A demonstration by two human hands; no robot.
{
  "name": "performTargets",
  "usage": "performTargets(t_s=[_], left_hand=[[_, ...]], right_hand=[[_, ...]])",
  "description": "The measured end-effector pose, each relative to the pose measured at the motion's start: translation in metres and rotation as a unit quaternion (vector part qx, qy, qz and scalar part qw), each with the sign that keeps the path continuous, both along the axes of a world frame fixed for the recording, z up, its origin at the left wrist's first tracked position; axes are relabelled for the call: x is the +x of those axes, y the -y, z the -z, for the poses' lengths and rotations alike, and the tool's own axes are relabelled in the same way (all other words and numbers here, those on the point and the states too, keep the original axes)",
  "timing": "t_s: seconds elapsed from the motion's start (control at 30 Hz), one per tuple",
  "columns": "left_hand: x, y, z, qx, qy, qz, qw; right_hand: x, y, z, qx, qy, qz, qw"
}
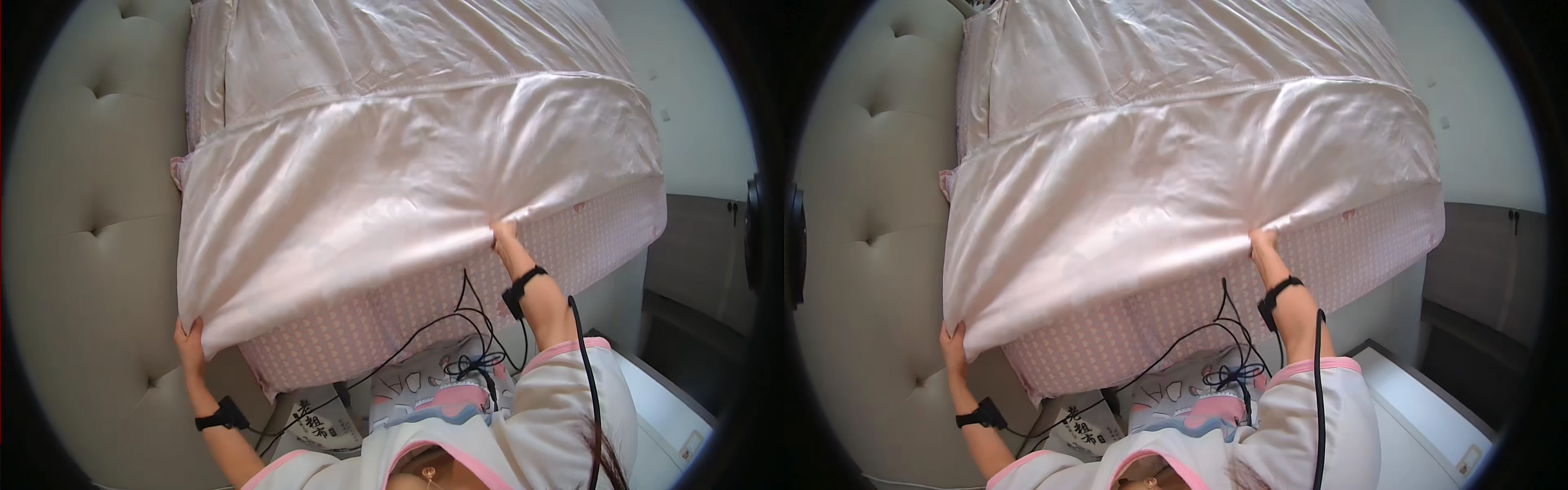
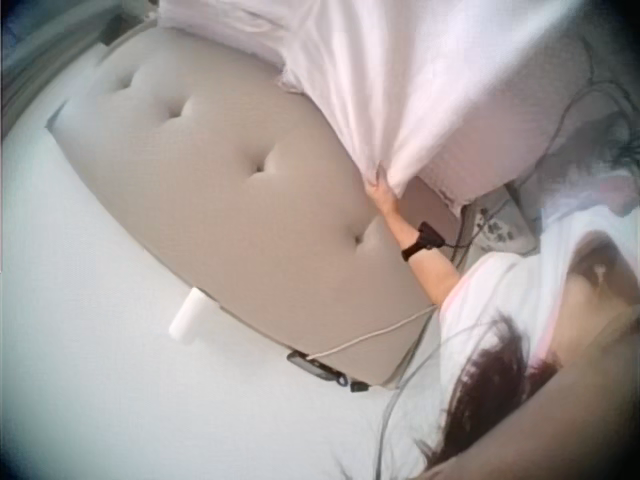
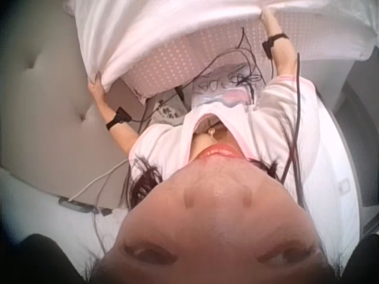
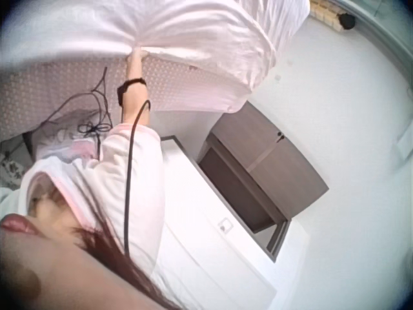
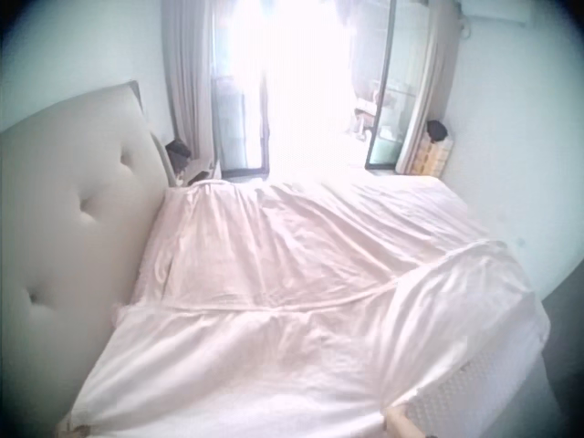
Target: The person spreads a pink duvet cover across the bed and smooths it out by hand.
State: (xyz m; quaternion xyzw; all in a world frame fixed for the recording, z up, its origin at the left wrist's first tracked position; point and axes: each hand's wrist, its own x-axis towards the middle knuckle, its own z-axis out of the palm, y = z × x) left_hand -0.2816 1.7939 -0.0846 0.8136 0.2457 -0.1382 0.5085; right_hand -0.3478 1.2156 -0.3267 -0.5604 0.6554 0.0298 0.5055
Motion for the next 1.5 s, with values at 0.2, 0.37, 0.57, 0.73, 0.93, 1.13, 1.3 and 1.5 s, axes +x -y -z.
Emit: performTargets(t_s=[0.2, 0.37, 0.57, 0.73, 0.93, 1.13, 1.3, 1.5], left_hand=[[-0.032, -0.004, 0.050, -0.014, -0.013, 0.094, 0.995], [-0.037, 0.026, 0.048, 0.139, 0.050, 0.184, 0.972], [-0.043, 0.128, 0.000, 0.312, 0.019, 0.410, 0.857], [-0.018, 0.144, 0.005, 0.116, 0.074, 0.356, 0.924], [0.043, 0.070, 0.083, 0.380, 0.126, -0.019, 0.916], [0.083, 0.096, 0.096, 0.267, -0.081, -0.020, 0.960], [0.074, 0.032, 0.086, 0.304, 0.162, -0.078, 0.936], [0.071, -0.004, 0.082, 0.373, 0.133, -0.005, 0.918]], right_hand=[[-0.050, 0.056, 0.026, -0.277, -0.255, -0.039, 0.925], [0.061, -0.047, -0.058, -0.195, 0.122, -0.298, 0.926], [0.161, -0.290, -0.172, 0.125, 0.219, -0.533, 0.808], [0.185, -0.354, -0.126, -0.069, 0.212, -0.618, 0.754], [0.173, -0.312, -0.111, 0.310, 0.384, -0.140, 0.859], [0.148, -0.244, -0.098, 0.394, 0.373, 0.132, 0.829], [0.156, -0.259, -0.204, 0.411, 0.390, -0.016, 0.824], [0.246, -0.363, -0.255, 0.327, 0.347, -0.144, 0.867]])
